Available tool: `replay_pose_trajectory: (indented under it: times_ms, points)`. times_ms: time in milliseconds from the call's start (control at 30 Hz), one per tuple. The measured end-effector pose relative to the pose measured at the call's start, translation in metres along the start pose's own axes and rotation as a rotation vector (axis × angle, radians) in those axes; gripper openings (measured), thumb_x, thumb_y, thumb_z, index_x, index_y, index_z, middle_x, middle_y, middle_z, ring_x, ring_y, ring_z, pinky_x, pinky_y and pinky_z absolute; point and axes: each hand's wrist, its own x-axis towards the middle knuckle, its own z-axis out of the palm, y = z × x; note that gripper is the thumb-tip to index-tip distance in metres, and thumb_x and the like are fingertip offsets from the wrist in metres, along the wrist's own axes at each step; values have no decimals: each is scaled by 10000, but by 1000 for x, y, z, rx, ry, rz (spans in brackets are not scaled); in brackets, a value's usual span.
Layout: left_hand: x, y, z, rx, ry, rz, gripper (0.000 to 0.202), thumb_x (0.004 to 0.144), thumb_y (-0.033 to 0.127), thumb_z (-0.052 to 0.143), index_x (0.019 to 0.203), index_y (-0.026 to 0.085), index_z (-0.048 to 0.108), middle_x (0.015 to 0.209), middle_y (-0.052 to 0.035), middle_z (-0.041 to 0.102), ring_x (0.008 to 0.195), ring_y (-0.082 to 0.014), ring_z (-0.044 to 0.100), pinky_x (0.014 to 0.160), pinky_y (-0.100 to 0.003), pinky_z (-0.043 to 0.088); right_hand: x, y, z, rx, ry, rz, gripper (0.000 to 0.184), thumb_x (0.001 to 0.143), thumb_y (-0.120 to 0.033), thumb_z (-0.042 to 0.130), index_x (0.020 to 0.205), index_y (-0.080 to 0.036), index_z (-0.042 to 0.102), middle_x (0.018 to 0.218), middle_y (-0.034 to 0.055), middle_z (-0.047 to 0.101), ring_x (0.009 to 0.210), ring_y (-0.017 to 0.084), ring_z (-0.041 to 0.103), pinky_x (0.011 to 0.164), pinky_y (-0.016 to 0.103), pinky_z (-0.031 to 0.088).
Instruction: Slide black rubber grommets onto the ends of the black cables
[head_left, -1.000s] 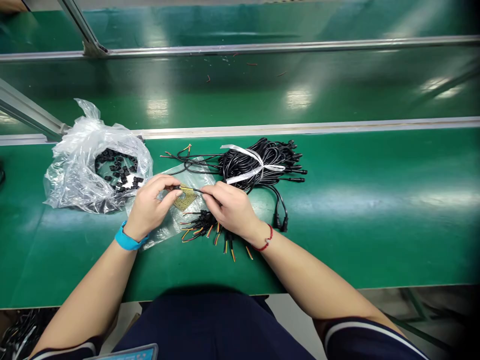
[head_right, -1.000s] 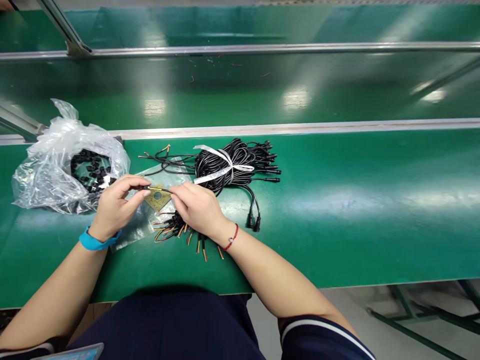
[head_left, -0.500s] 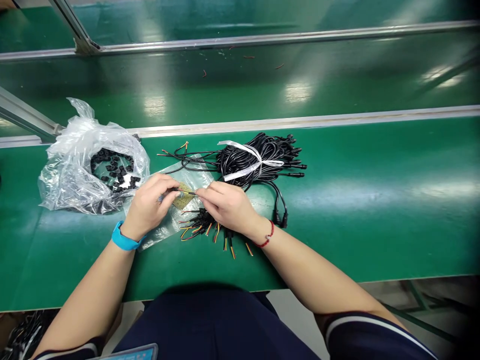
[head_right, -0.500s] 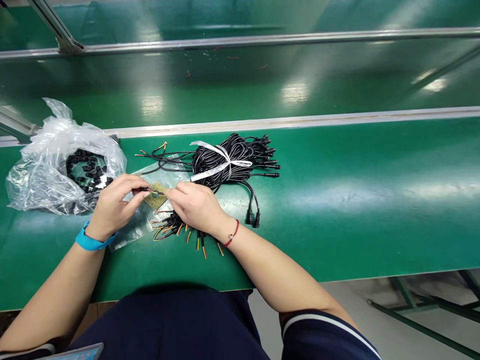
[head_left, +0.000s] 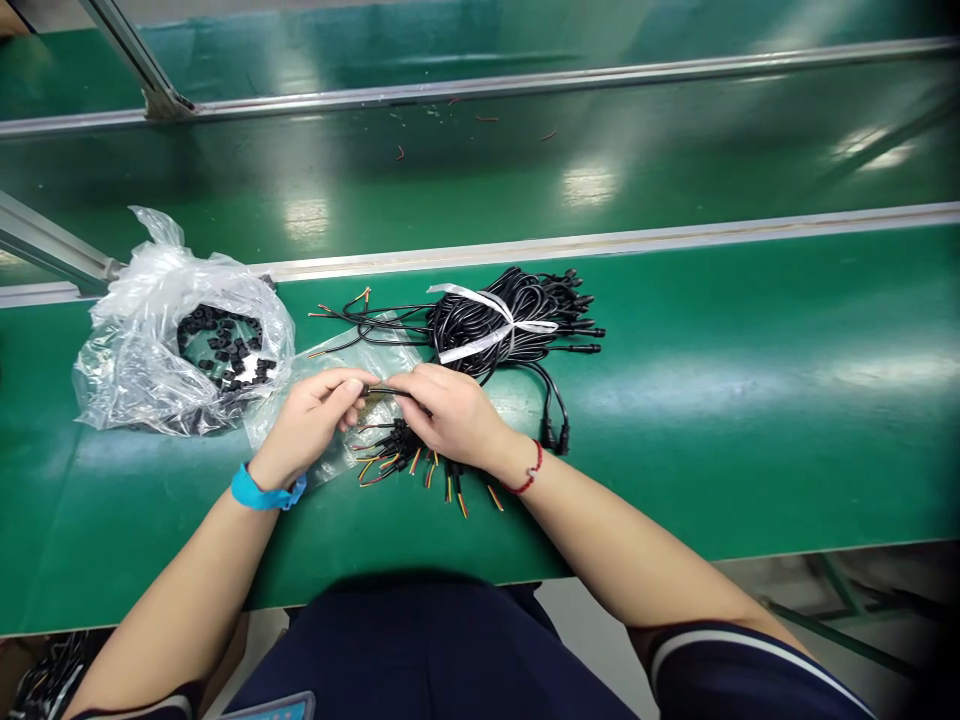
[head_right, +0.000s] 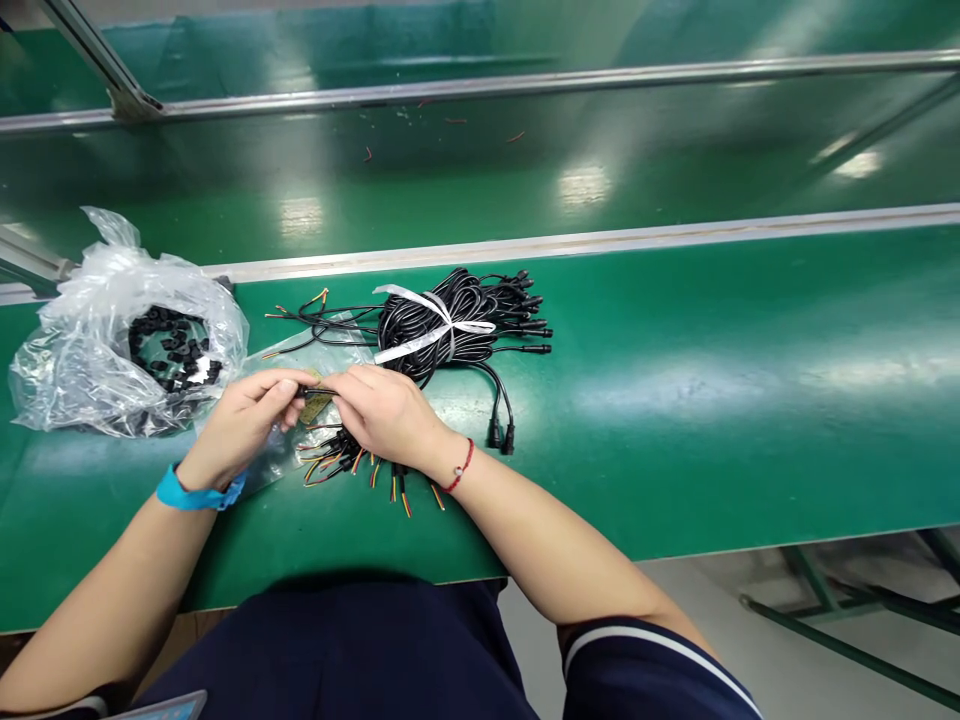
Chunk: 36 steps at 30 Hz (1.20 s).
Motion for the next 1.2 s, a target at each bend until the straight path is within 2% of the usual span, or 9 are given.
replay_pose_trajectory:
  times_ms: [133, 233, 400, 633, 800, 867, 933, 1067, 1200]
  points:
    - [-1, 4, 3, -333, -11, -99, 219, 797, 279, 678, 981, 170, 632, 663, 23, 607, 610, -82, 573, 591, -194, 474, 0, 1, 1, 30, 42, -1, 189, 924, -163, 451, 971, -127, 631, 770, 46, 632, 697, 134, 554, 642, 257, 481]
    - [-1, 4, 5, -401, 26, -131, 217, 723, 243, 744, 873, 156, 614, 644, 21, 633, 588, -86, 600, 583, -197, 495, -1, 1, 1, 29, 57, -1, 196, 937, -183, 442, 936, -147, 635, 741, 36, 626, 673, 129, 552, 629, 255, 479]
    - [-1, 0, 6, -283, 61, -69, 197, 760, 255, 719, 892, 152, 614, 574, 23, 637, 516, -77, 587, 522, -177, 482, 1, 0, 1, 28, 46, 9, 192, 930, -196, 461, 878, -147, 639, 735, 41, 643, 660, 133, 561, 620, 258, 467]
    - [-5, 0, 11, -267, 19, 35, 191, 768, 227, 705, 888, 159, 573, 677, -12, 691, 608, -126, 668, 602, -245, 563, 5, -6, -8, 254, 55, 149, 169, 919, -189, 476, 832, -164, 619, 685, 1, 609, 595, 99, 518, 575, 230, 420]
    - [-6, -1, 6, 64, 71, 319, 103, 786, 191, 666, 886, 175, 645, 845, -36, 676, 704, -130, 650, 624, -254, 545, 6, -7, -11, 279, -29, 157, 171, 899, -169, 466, 797, -171, 603, 666, -7, 587, 597, 104, 506, 584, 238, 405]
    - [-6, 0, 4, 211, 68, 373, 100, 788, 176, 659, 888, 183, 665, 869, -44, 682, 771, -141, 642, 662, -258, 530, 6, -7, -11, 298, -27, 162, 176, 898, -170, 462, 784, -171, 596, 658, -9, 578, 593, 103, 500, 581, 237, 402]
    - [-6, 1, 5, 206, 43, 317, 91, 796, 193, 652, 886, 178, 661, 802, -38, 687, 723, -140, 643, 637, -258, 526, 5, -8, -12, 317, -7, 175, 176, 895, -171, 466, 768, -169, 588, 655, -10, 570, 593, 101, 496, 575, 233, 400]
    - [-7, 2, 10, -131, 17, 95, 174, 789, 282, 678, 891, 157, 614, 623, -3, 663, 544, -127, 629, 541, -255, 535, 5, -9, -12, 335, 2, 178, 170, 888, -156, 458, 762, -177, 571, 656, -15, 561, 582, 96, 480, 559, 226, 388]
    - [-8, 2, 13, -176, 23, 83, 197, 775, 290, 697, 891, 159, 608, 618, -1, 664, 548, -129, 639, 558, -259, 548, 5, -9, -13, 357, 5, 163, 170, 880, -146, 458, 750, -177, 563, 646, -18, 551, 569, 92, 464, 554, 220, 375]
